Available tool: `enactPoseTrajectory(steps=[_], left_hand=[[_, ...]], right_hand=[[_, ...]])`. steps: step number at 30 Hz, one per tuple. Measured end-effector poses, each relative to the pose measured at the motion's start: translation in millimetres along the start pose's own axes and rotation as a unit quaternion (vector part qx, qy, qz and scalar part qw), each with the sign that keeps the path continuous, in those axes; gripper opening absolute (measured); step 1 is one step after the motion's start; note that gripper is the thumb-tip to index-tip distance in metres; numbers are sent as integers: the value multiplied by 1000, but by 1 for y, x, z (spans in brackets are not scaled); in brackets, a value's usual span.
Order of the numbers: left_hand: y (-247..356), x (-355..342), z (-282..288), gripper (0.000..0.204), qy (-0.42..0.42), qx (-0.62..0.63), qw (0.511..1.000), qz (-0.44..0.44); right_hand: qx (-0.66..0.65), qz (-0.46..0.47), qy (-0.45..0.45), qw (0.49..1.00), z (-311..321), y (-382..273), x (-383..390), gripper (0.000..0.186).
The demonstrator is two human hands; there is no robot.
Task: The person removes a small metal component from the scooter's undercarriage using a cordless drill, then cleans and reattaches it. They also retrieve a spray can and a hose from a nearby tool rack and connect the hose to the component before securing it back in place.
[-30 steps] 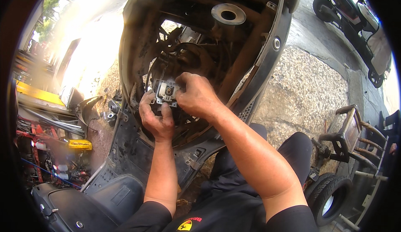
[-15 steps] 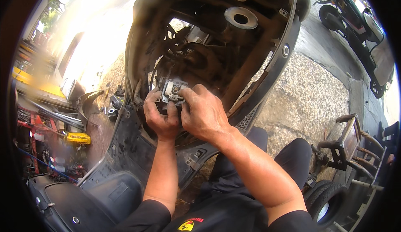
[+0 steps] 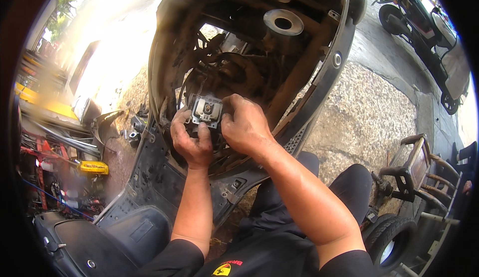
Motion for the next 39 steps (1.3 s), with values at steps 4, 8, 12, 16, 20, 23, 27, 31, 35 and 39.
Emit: enactPoseTrajectory(steps=[4, 8, 12, 16, 20, 23, 27, 31, 35, 39], left_hand=[[0, -1, 0, 42, 1, 3, 1000, -1], [0, -1, 0, 42, 2, 5, 1000, 1], [1, 0, 0, 41, 4, 7, 1000, 0], [0, 0, 0, 41, 3, 5, 1000, 2], [-1, 0, -1, 41, 8, 10, 1000, -3], [-1, 0, -1, 40, 10, 11, 1000, -5], [-2, -1, -1, 40, 9, 13, 1000, -7], [-3, 0, -1, 39, 8, 13, 1000, -7], [-3, 0, -1, 39, 8, 14, 1000, -4], [-3, 0, 0, 39, 7, 11, 1000, -7]], right_hand=[[-12, 5, -12, 1000, 1, 1, -2, 26], [7, 104, 4, 994, -1, -4, 7, 26], [-1, 0, -2, 1000, -5, -1, 6, 28], [14, 98, 20, 995, -4, -6, 4, 26], [27, 135, -22, 990, -6, -9, 10, 26], [31, 142, -39, 989, -9, -10, 12, 27], [28, 144, -54, 988, -12, -9, 11, 27], [8, 131, -65, 989, -13, -8, 11, 28], [-3, 126, -72, 989, -12, -10, 10, 30], [14, 76, -114, 990, -9, -11, 9, 32]])
Point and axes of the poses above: each hand's wrist, its own x-axis away from the middle knuckle, its own z-axis out of the back of the hand, y = z × x, the point moved 2 cm from there along -x, towards the middle knuckle, and after that the axes turned 9 degrees about y, right-handed, at the moved point
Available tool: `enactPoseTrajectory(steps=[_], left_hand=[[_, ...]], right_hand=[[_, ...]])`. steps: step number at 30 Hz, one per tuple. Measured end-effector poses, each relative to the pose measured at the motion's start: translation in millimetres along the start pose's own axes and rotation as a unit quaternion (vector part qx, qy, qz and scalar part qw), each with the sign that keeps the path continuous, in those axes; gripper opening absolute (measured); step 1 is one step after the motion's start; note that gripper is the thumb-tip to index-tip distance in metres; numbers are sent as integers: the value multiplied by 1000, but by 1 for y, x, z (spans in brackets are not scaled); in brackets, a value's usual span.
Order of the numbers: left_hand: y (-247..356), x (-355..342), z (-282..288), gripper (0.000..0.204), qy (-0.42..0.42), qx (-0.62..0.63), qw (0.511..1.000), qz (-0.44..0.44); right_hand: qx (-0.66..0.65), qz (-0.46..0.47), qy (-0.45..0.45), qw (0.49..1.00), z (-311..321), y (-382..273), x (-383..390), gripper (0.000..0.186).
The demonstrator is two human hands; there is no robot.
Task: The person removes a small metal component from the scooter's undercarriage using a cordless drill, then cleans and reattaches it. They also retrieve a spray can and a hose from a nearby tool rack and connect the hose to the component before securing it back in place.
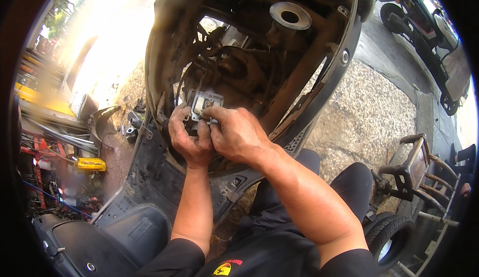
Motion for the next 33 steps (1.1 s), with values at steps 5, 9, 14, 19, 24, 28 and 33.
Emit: enactPoseTrajectory(steps=[5, 9, 14, 19, 24, 28, 33], left_hand=[[1, 0, 0, 40, 1, 0, 1000, 8], [3, -1, 1, 40, -3, -1, 1000, 5], [5, -1, 2, 40, -9, 13, 1000, 11], [4, -2, 4, 41, -16, 36, 999, 28], [6, -2, 5, 43, -41, 43, 998, 37], [7, -3, 7, 45, -51, 45, 997, 22], [7, -2, 8, 48, -55, 39, 997, 21]], right_hand=[[15, -3, -25, 1000, 6, -6, -5, 31], [-5, -28, -34, 999, 21, -9, -12, 30], [-18, 55, 34, 998, 28, -15, -4, 21], [-78, 60, -62, 993, 15, -11, 45, 19], [-116, 18, -88, 989, 1, 5, 76, 22], [-138, 4, -108, 984, -3, 18, 84, 25], [-176, -25, -102, 979, 1, 28, 83, 25]])
Point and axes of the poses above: each hand's wrist, its own x-axis away from the middle knuckle, its own z-axis out of the back of the hand, y = z × x, the point moved 2 cm from there along -x, towards the middle knuckle, and after that the axes turned 9 degrees about y, right-handed, at the moved point
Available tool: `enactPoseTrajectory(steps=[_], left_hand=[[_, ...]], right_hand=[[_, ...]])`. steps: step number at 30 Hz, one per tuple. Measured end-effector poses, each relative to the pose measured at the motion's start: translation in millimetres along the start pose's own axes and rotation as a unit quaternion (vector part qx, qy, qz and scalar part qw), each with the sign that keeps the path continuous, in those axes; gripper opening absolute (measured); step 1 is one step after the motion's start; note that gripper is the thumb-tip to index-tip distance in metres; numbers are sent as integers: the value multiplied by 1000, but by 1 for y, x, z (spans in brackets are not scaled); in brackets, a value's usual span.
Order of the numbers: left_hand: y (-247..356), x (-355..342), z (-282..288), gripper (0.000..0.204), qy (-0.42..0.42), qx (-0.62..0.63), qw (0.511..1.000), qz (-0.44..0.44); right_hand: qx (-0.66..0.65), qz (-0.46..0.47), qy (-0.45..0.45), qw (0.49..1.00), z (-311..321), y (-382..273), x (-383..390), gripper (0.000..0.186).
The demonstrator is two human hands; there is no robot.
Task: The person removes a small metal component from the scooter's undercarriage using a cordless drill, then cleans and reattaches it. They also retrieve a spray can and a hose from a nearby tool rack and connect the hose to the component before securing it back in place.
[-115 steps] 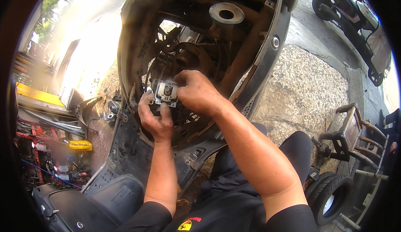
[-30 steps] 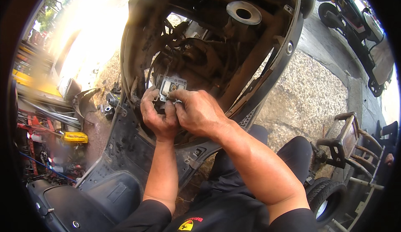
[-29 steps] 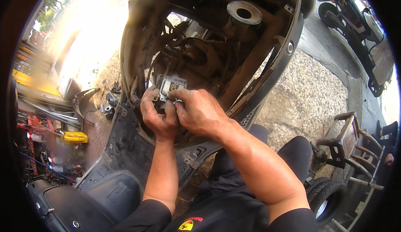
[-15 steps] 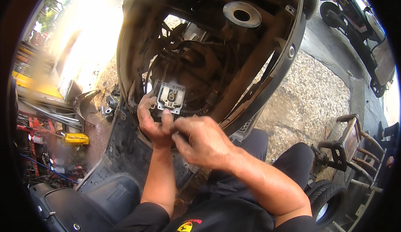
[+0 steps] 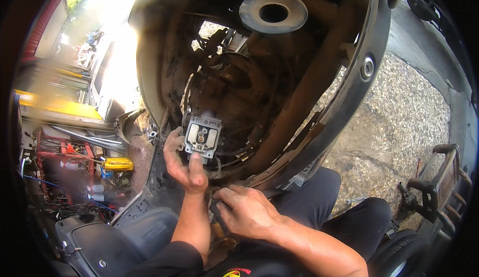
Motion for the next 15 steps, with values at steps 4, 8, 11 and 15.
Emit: enactPoseTrajectory(steps=[4, 8, 11, 15], left_hand=[[-3, -2, 0, 51, -2, -3, 1000, -6], [-8, 2, 1, 53, -24, 5, 1000, 19], [-16, 5, -3, 50, -15, 87, 993, 84], [-25, 2, 6, 51, -25, -23, 999, 37]], right_hand=[[2, 20, -27, 999, -1, 2, 1, 25], [-19, -6, -48, 999, -4, 8, 15, 23], [22, -28, -96, 995, 4, 16, 31, 27], [18, -9, -22, 1000, 56, 18, 59, 26]])
Point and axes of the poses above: each hand's wrist, its own x-axis away from the middle knuckle, its own z-axis out of the back of the hand, y = z × x, the point moved 2 cm from there along -x, towards the middle knuckle, and after that the axes turned 9 degrees about y, right-handed, at the moved point
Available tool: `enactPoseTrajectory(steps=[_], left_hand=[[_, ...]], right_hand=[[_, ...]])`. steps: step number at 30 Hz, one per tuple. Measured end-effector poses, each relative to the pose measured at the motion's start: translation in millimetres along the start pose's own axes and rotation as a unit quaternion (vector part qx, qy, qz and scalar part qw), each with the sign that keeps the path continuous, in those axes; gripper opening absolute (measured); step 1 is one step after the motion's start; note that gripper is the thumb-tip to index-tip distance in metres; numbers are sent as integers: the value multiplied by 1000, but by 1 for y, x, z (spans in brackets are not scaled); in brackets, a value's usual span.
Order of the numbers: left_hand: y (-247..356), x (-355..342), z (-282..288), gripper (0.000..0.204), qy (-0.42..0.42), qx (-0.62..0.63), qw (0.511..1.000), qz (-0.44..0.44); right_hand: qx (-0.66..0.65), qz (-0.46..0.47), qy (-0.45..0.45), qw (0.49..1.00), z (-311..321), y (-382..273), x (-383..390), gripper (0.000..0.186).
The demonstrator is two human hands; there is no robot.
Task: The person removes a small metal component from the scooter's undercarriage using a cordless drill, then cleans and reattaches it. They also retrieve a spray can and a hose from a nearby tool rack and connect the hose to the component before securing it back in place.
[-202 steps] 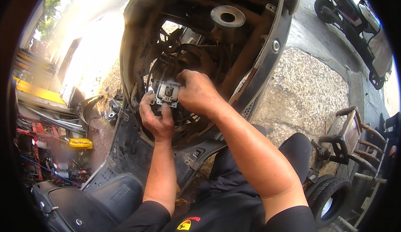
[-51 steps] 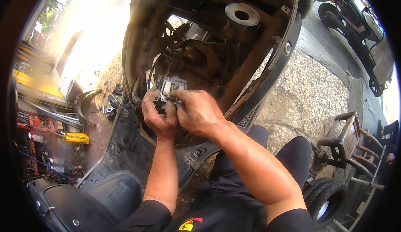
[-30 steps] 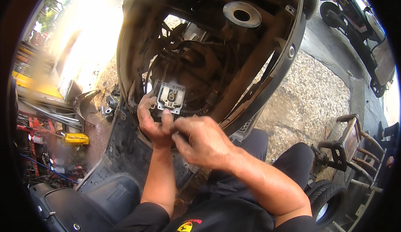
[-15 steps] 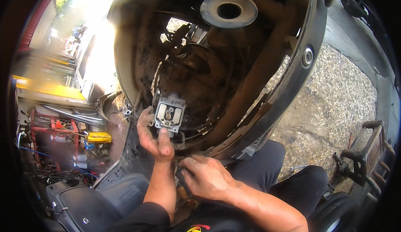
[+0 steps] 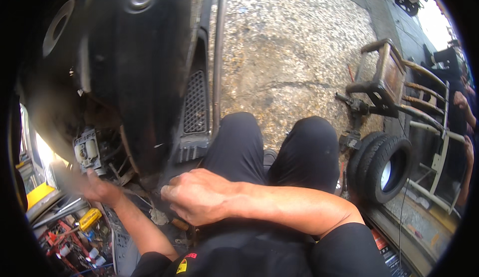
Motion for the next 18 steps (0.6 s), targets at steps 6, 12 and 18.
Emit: enactPoseTrajectory(steps=[6, 12, 18], left_hand=[[-44, -12, 28, 45, -1, -125, 992, -31], [-98, -45, 33, 26, 12, -328, 871, -365], [-92, -45, 25, 35, -21, -217, 914, -342]], right_hand=[[-80, -103, 508, 851, 165, 31, 128, 20], [14, -452, 633, 628, 174, 169, 303, 25], [-18, -649, 571, 502, 19, 286, 422, 33]])
Point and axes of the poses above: each hand's wrist, its own x-axis away from the middle knuckle, its own z-axis out of the back of the hand, y = z × x, the point moved 2 cm from there along -x, towards the middle knuckle, and after that the axes turned 9 degrees about y, right-handed, at the moved point
